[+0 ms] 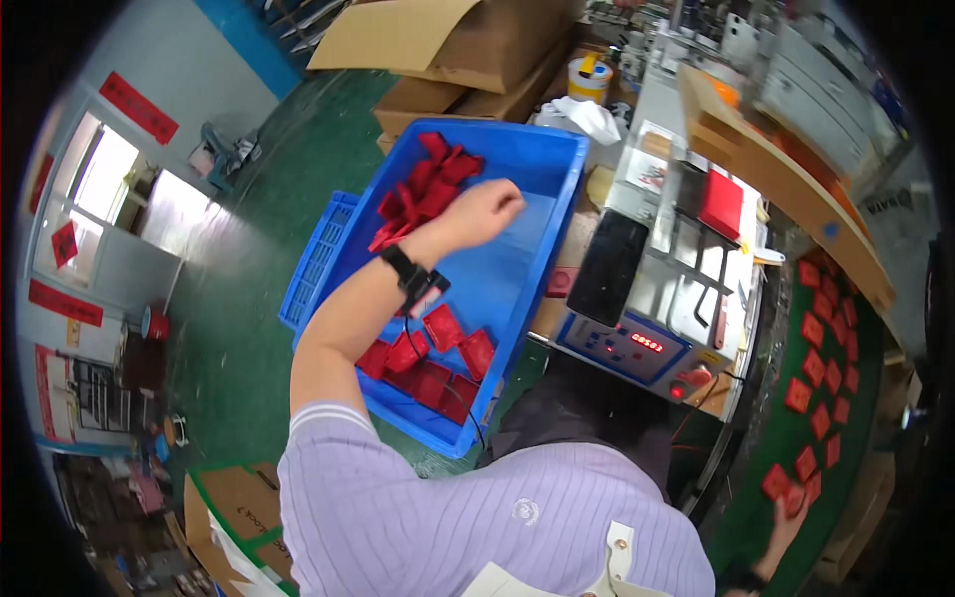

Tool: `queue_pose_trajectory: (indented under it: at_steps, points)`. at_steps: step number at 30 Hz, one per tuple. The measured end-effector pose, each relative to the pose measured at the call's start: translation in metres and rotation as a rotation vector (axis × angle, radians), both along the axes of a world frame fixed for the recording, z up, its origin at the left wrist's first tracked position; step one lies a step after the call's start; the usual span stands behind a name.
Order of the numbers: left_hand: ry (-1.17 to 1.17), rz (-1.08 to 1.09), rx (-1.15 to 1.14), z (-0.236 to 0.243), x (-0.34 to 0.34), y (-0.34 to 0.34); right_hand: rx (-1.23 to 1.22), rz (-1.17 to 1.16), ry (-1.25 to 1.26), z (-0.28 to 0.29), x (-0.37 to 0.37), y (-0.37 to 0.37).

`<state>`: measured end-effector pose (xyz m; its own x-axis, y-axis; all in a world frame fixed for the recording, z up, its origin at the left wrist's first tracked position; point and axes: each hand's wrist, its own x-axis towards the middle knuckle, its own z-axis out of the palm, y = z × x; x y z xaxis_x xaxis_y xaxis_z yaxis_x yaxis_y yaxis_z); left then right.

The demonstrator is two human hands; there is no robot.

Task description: Operating a pad printing machine to apply designs to small red tags.

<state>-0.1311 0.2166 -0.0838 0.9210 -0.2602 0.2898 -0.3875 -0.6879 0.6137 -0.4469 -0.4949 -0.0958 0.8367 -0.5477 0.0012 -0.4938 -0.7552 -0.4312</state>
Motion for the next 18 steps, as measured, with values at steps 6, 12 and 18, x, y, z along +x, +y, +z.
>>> queue_pose_trajectory:
  at_steps: [6,12,18]
  points:
    - [0.014,0.535,0.334,-0.107,0.089,0.146,-0.112,-0.140,0.167,0.006,-0.070,0.055]
    - [0.330,0.874,0.332,-0.126,0.140,0.168,-0.120,-0.413,0.385,-0.034,-0.185,-0.056]
    - [0.533,0.986,0.319,-0.130,0.146,0.168,0.005,-0.523,0.405,0.002,-0.243,-0.128]
